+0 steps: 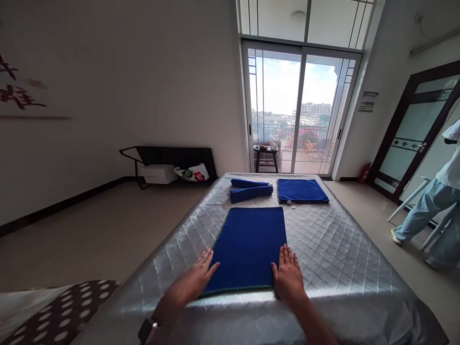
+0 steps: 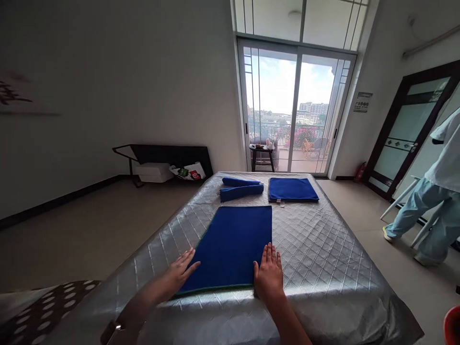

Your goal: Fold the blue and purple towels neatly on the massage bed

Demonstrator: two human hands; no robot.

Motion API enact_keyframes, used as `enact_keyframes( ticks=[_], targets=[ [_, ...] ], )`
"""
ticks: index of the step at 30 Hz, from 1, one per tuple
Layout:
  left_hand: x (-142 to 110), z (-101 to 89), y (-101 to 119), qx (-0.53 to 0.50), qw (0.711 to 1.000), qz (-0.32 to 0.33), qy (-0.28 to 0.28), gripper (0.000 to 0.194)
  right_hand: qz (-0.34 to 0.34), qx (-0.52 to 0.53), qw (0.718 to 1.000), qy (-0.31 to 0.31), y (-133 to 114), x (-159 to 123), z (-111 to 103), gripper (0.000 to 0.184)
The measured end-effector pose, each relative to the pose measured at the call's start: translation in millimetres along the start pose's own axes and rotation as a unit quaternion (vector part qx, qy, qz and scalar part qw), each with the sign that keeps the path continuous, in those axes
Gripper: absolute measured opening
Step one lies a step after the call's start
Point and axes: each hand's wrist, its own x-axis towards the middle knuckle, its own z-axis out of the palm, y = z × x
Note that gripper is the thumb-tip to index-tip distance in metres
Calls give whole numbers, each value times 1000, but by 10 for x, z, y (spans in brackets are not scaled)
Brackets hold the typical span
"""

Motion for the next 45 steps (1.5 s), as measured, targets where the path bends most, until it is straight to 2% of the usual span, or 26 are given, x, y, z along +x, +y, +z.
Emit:
enact_keyframes(
  ticks=[4,5,7,9,14,17,20,24,27,30,33,37,39,41,45],
  targets=[
    [596,-129,630,-7,996,86,-12,69,-2,-6,1000,6,18,19,28,65],
    [731,-144,752,-3,995,95,-15,68,-4,-5,1000,9,23,25,39,65],
    [936,-147,866,9,997,73,-26,68,-4,-2,1000,14,32,36,58,65],
    [1032,-125,798,17,999,32,-33,67,-1,-1,1000,13,38,44,74,66],
    [975,-70,289,22,999,-21,-20,68,-9,-6,1000,9,64,52,106,66],
    [984,-86,105,25,999,-41,-9,71,-11,1,1000,18,81,48,122,66],
    [1104,-135,138,24,998,-53,4,73,-8,-1,1000,14,81,36,112,66],
    [1292,-176,429,18,999,-17,21,74,-1,-10,1000,-3,75,29,89,67],
    [1350,-122,577,20,1000,-13,6,76,4,-10,1000,-1,100,42,129,67],
    [1336,-6,516,23,998,-47,-17,79,10,-11,1000,8,149,44,204,68],
    [1301,106,361,18,998,-56,-13,80,11,-17,1000,4,196,7,223,68],
    [1280,171,278,20,997,-67,14,82,11,-19,999,-25,224,20,21,63],
    [1277,172,290,26,997,-74,21,84,13,-23,999,-22,223,159,-176,57],
    [1271,159,302,33,996,-77,21,85,14,-23,1000,3,216,428,-394,50],
    [1247,112,298,46,995,-79,31,85,21,1,999,34,189,1239,-727,41]
  ],
)
